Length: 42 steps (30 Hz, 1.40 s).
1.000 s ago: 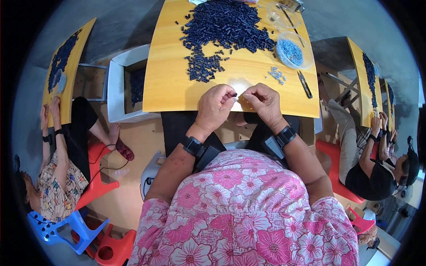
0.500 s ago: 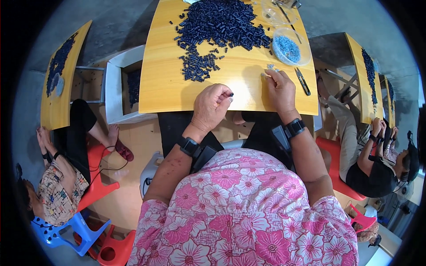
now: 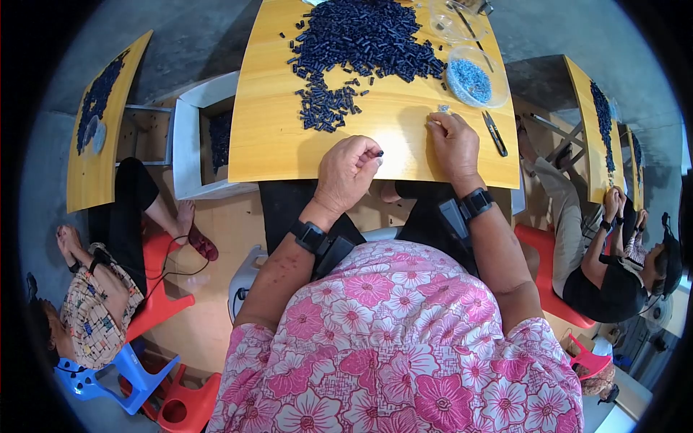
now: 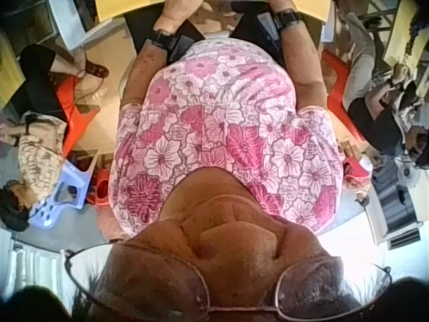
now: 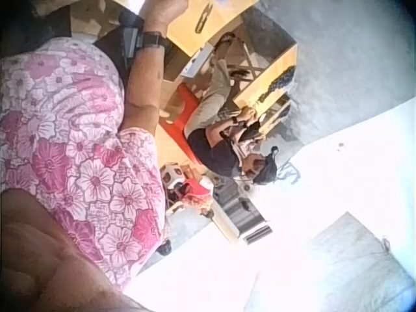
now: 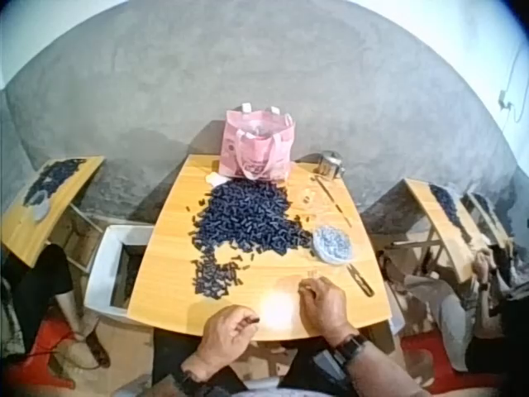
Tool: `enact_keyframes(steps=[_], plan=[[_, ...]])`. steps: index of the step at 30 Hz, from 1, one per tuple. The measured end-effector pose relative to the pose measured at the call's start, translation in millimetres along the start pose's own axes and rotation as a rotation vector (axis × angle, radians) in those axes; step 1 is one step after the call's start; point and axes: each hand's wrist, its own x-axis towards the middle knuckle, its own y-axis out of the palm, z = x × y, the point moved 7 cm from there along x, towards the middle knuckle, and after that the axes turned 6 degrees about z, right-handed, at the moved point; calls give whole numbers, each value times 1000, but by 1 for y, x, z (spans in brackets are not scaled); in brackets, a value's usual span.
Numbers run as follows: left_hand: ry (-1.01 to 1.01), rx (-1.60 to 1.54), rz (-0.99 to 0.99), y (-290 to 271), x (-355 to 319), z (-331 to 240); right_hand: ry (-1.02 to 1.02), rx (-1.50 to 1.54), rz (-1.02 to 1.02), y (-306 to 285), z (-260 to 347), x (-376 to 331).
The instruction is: Sorting small black plastic components at a workshop table.
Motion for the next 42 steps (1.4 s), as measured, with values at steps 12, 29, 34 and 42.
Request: enact_keyframes(steps=[12,29,34,42], plan=[[-2,-13,-8,0,-1,1,398,887,168,13,6,-16],[-33,2,-10,1,-2,4,502,1234,399,40,26,-34],[-38,21,-9,1,0,5,372,1013,417,42,33,-33],[-23,4,-53,1,-1,6,295,933,472,47,39,-33]])
